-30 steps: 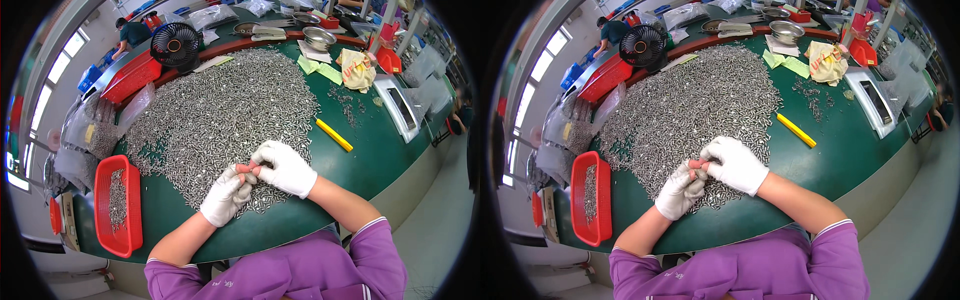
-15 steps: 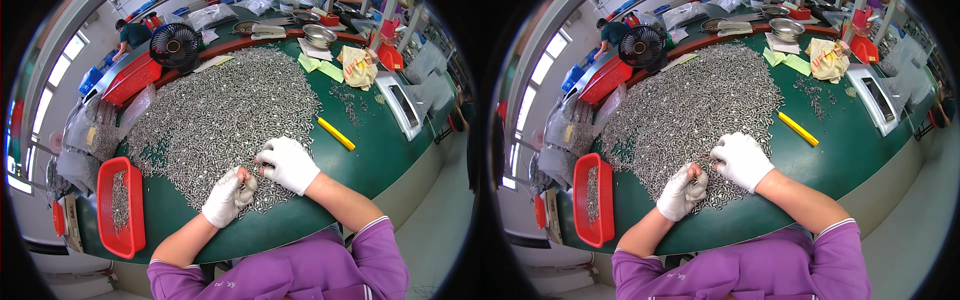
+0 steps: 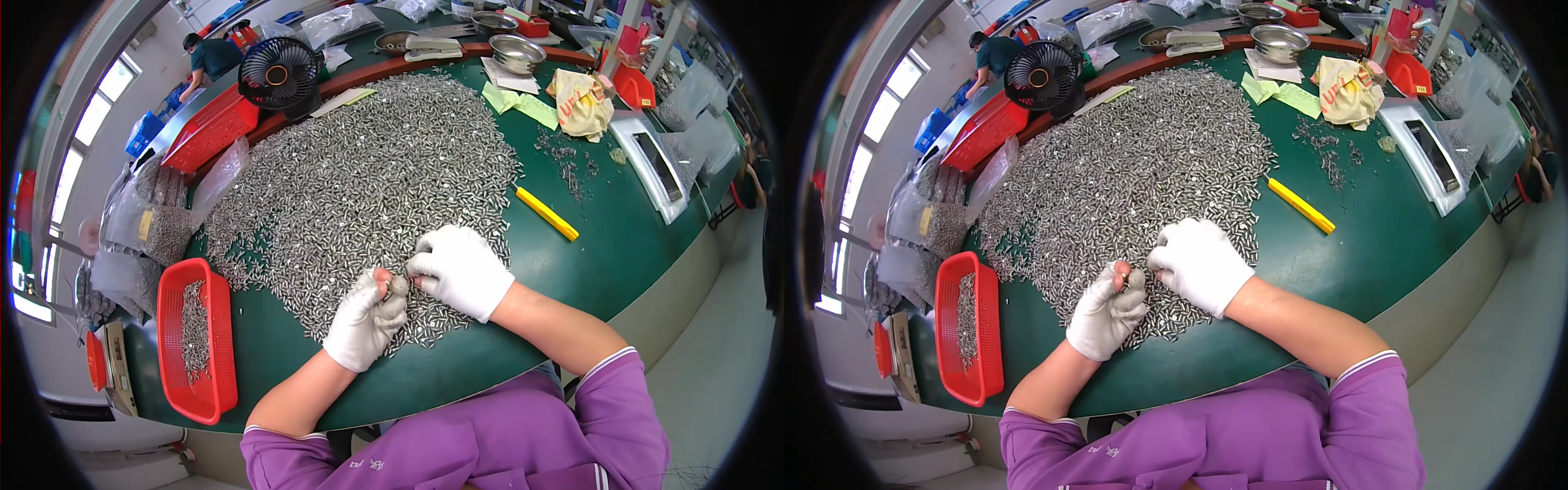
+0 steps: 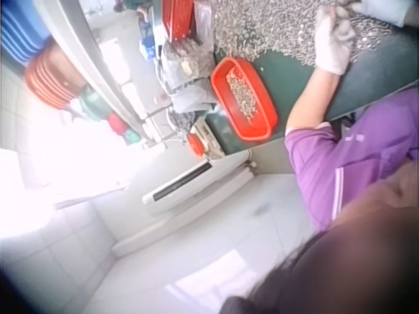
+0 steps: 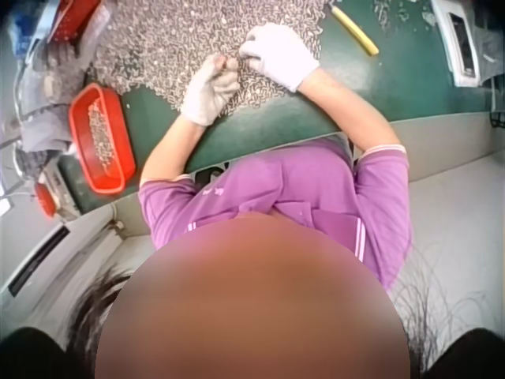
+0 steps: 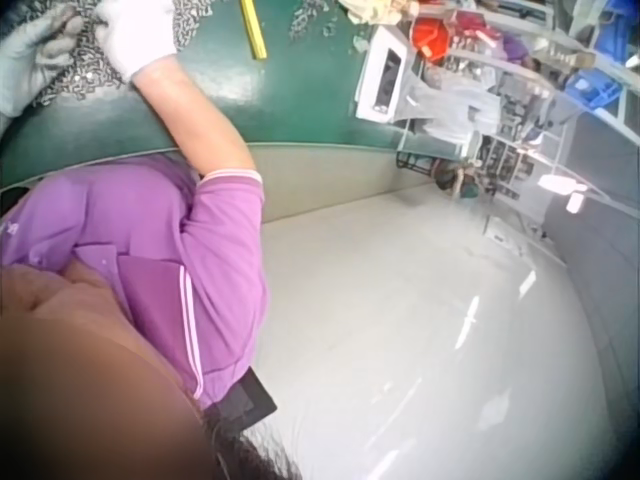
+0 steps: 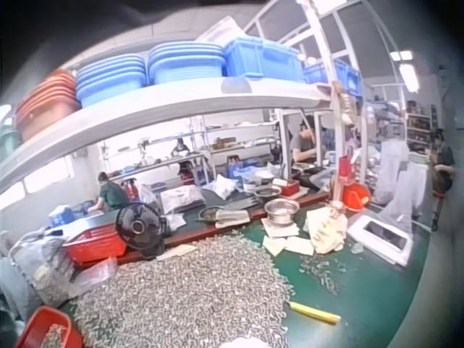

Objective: Sorting and inspecting a large pile of small metal screws at an industrial workbench.

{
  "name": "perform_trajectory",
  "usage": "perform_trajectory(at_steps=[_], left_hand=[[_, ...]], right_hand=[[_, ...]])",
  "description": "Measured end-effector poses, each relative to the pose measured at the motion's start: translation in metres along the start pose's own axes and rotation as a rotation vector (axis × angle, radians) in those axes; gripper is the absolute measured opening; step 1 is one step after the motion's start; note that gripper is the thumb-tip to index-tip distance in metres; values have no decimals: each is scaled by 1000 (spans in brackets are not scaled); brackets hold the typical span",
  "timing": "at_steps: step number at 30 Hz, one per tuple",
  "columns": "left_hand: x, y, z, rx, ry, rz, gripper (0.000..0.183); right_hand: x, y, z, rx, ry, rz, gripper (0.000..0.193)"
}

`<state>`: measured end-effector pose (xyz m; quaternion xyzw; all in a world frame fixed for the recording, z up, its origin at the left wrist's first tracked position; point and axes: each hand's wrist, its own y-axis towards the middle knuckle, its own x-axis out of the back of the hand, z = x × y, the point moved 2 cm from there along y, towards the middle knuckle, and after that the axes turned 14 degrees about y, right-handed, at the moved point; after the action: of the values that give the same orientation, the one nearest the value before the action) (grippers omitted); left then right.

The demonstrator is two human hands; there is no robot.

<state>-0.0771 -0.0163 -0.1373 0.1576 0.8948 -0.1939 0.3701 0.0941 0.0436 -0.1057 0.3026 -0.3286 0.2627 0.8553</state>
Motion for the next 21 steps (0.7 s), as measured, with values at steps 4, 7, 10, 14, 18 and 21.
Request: perform_trajectory(at_steps=[4, 7, 10, 14, 18, 21], left_hand=[[-3, 0, -1, -37, 33, -11, 15], [-5, 0, 0, -45, 73, -40, 15], [-11, -2, 2, 11, 157, -63, 13], [-17, -4, 1, 4, 245, -105, 12], [-21, -5, 1, 3, 273, -124, 11], [-20, -4, 2, 29, 276, -151, 10]], right_hand=[[-1, 1, -1, -22, -4, -31, 9], [8, 2, 0, -40, 135, -137, 10], [13, 1, 9, -353, 704, -68, 14], [6, -2, 10, -292, 740, -61, 15], [4, -3, 8, -188, 729, -38, 12], [4, -2, 6, -171, 605, -92, 11]])
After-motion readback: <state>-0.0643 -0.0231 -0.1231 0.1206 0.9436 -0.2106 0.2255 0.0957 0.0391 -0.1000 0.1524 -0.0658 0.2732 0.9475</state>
